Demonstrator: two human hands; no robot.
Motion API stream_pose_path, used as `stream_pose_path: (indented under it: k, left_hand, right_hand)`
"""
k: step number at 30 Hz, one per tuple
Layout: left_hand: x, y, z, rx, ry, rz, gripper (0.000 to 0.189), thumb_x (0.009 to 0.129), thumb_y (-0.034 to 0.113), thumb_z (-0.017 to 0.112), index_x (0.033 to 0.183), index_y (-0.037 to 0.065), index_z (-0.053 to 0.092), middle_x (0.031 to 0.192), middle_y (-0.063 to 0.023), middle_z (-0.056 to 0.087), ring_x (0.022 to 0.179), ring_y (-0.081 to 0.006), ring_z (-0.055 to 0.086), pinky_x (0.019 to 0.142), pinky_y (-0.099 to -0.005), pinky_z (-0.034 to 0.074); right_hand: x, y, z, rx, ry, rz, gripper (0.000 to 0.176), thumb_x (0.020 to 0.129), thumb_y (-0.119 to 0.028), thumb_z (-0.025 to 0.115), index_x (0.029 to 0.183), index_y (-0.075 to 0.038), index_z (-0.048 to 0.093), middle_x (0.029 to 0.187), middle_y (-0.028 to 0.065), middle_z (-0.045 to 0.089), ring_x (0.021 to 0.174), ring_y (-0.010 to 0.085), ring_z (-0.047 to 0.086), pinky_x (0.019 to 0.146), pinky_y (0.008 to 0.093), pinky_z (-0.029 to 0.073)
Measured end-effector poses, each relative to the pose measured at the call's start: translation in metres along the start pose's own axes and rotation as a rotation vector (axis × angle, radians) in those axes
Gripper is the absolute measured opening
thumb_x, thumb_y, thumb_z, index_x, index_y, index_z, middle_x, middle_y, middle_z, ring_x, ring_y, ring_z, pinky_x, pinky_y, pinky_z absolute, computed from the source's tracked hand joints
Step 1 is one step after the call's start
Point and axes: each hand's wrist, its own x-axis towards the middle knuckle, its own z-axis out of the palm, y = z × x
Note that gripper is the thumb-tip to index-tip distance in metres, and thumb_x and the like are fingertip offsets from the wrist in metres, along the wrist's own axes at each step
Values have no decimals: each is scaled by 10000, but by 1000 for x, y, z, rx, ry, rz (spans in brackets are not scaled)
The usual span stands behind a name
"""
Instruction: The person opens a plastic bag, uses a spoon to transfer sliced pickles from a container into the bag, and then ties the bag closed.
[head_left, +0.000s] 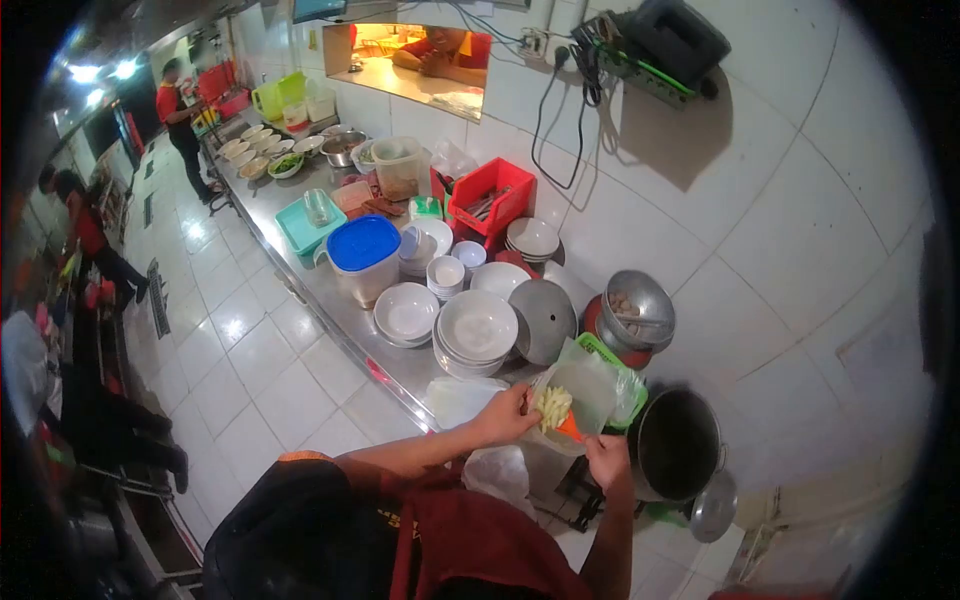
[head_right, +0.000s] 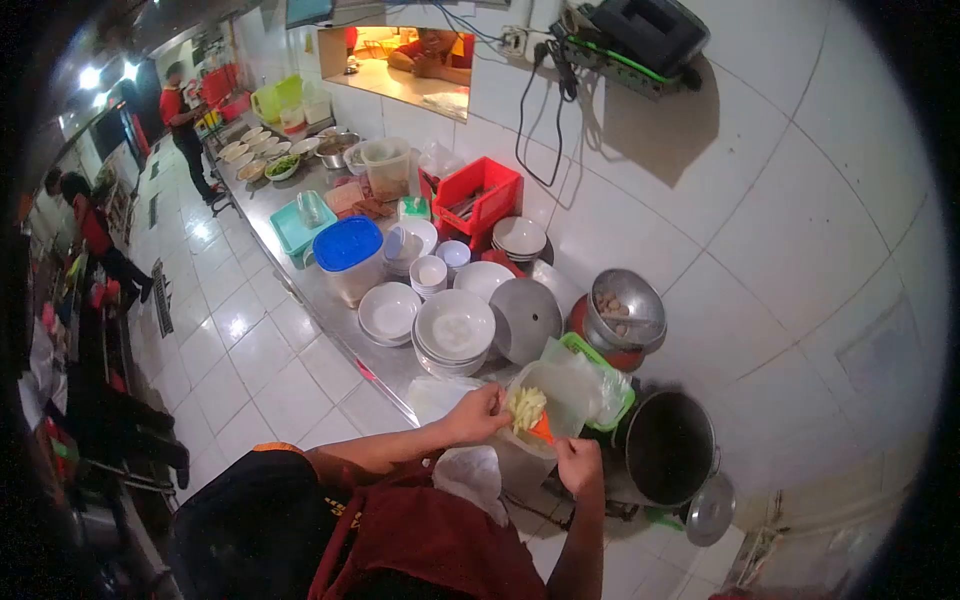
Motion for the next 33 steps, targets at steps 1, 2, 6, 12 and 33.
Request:
stream_pose_path:
  k: [1, 2, 6, 12, 33]
  left_hand:
    - [0, -2, 2, 4, -18, -9, 276, 782, 181, 682, 915, 8, 513, 683, -94, 562, 625, -174, 559, 592, -331, 464]
    - [0, 0, 2, 31, 0, -16, 304, 779, 206, 685, 922, 0, 512, 703, -124, 586, 645, -226, 590, 611, -358, 476]
    - [5, -7, 6, 142, 93, 18, 379, 764, 281, 695, 944, -7, 525, 767, -181, 627, 731, -328, 647, 674, -406, 511]
    - [10, 3, 1, 94, 17, -61, 287, 765, 223, 682, 863, -11, 547, 697, -135, 601, 642, -224, 599, 607, -350, 482]
    - [6, -24, 2, -29, -44, -38, 154, 857, 67, 617, 902, 17, 479, 732, -39, 572, 624, -102, 572, 578, -241, 472]
  right_hand:
    - [-2, 1, 0, 9, 3, 18, 286, 860, -179, 594, 769, 88, 548, 542, 140, 349, 570, 73, 378, 511, 337, 383]
    - [-4, -14, -2, 2, 8, -37, 281, 860, -179, 592, 768, 84, 552, 557, 173, 361, 568, 82, 373, 515, 345, 391]
    - [3, 2, 8, -66, 7, -150, 317, 882, -213, 583, 746, 72, 560, 666, 277, 444, 517, 202, 370, 549, 408, 409]
    - [-2, -24, 10, -93, 24, -155, 290, 872, -205, 558, 761, 61, 591, 730, 281, 535, 702, 480, 516, 605, 456, 448]
    - [-10, -1, 34, -10, 134, -110, 248, 884, -179, 580, 831, 54, 648, 643, 243, 571, 526, 310, 569, 554, 372, 444]
